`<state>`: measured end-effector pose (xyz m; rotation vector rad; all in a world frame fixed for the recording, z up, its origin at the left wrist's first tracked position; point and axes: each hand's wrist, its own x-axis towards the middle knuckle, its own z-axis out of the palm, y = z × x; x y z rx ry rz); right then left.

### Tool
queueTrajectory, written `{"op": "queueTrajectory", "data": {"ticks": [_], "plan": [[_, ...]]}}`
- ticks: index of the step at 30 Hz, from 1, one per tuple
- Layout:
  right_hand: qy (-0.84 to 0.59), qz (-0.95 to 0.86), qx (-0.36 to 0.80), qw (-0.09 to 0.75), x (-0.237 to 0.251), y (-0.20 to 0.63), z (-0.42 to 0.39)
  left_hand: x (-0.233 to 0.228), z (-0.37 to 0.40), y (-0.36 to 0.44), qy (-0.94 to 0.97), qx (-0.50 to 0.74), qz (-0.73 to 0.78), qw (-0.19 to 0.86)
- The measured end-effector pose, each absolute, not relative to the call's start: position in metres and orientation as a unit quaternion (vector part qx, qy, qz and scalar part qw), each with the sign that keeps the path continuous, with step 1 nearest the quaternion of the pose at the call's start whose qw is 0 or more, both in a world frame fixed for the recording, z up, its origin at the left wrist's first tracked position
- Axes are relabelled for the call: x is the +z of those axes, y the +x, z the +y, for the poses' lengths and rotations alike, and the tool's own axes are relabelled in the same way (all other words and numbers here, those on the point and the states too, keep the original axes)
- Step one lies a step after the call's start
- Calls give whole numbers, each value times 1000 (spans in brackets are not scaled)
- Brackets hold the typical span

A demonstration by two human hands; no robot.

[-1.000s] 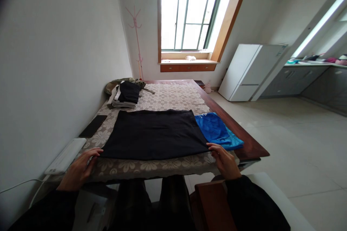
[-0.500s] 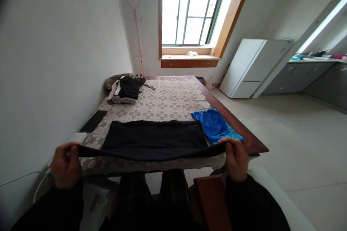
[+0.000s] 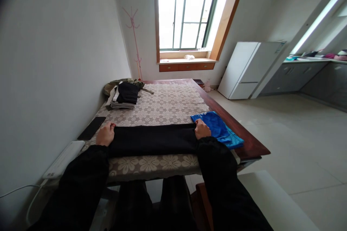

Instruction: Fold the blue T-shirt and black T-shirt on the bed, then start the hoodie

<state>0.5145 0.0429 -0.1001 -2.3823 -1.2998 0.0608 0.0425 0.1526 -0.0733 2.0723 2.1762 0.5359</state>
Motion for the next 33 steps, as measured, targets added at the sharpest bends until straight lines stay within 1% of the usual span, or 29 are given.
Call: {"op": "queueTrajectory", "data": {"ticks": [4, 6, 8, 10, 12, 14, 18, 23, 33], "plan": [[-853, -500, -4, 152, -95, 519, 39, -68, 148, 37, 703, 166, 691, 19], [-841, -522, -37, 134, -89, 518, 35, -62, 140, 39, 731, 166, 662, -3], [-815, -555, -85, 143, -83, 505, 31, -56, 128, 50, 769, 182, 612, -24], [-768, -606, -112, 173, -79, 476, 29, -55, 113, 74, 810, 203, 549, -28], [-711, -669, -101, 192, -79, 434, 30, -59, 99, 108, 843, 205, 496, -15], [-673, -715, -71, 177, -83, 389, 34, -69, 88, 143, 862, 185, 472, -1], [-687, -715, -17, 127, -105, 331, 44, -95, 78, 188, 872, 135, 469, 17], [-708, -698, 1, 112, -122, 330, 48, -111, 80, 191, 873, 114, 474, 12], [-702, -702, -3, 118, -124, 339, 47, -110, 82, 183, 870, 101, 483, 7]]}}
